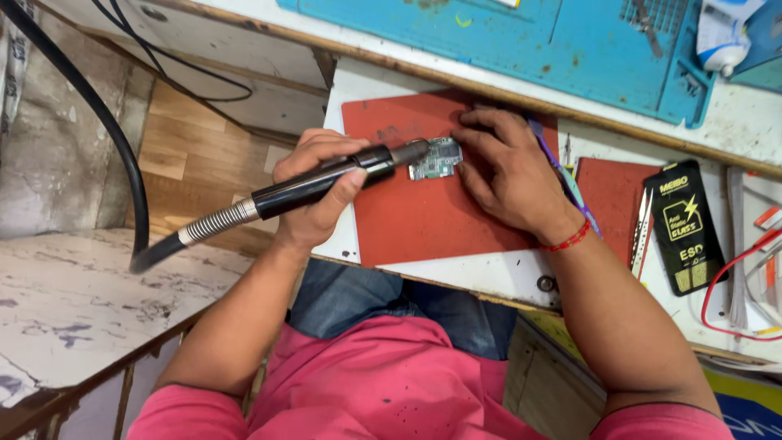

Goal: The person uses a heat gun to apply hot air to a small circuit board placed on a red mat, then switches to a toothbrush to scrub the board's surface. The person repeatedly scrubs different areas of the board while holding it steady with the other hand.

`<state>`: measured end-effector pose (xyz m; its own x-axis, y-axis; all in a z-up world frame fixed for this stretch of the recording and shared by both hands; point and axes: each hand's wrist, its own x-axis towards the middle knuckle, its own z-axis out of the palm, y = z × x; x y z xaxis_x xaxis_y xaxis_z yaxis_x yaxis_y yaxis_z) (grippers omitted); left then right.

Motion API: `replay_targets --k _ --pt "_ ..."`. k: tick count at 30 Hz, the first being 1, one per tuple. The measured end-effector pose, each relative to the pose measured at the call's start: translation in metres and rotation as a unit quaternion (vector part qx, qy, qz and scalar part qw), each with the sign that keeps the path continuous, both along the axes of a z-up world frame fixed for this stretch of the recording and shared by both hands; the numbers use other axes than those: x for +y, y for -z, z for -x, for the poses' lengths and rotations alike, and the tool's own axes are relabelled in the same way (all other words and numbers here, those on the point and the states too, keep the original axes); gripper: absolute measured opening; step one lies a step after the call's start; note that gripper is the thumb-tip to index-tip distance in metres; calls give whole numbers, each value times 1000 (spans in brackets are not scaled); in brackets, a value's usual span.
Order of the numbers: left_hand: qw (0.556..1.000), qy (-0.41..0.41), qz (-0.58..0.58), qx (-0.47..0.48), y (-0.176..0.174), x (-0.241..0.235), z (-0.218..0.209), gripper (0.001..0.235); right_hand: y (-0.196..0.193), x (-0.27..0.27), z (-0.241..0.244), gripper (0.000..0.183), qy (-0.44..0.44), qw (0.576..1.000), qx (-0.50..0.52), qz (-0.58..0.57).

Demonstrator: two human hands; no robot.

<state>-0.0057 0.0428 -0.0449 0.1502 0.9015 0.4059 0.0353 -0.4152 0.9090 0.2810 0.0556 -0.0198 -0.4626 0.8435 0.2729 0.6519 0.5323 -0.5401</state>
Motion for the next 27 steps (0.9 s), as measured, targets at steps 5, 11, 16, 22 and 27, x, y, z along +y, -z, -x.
replay_targets --k 5,11,16,22,27 --pt "1000 15 -1 -4 3 -1 -1 28 4 -4 -5 35 3 1000 22 11" --pt "998 -14 -36 41 -4 -2 -4 27 3 -2 -7 36 3 999 30 29" --pt "995 24 -77 63 3 -6 -3 29 6 -7 -7 39 5 1000 16 24" --pt "999 -1 -47 26 0 -1 -3 26 1 -6 -1 39 21 999 10 30" --pt "999 -46 -6 9 -3 -2 -4 28 1 -4 -1 38 24 999 11 33"
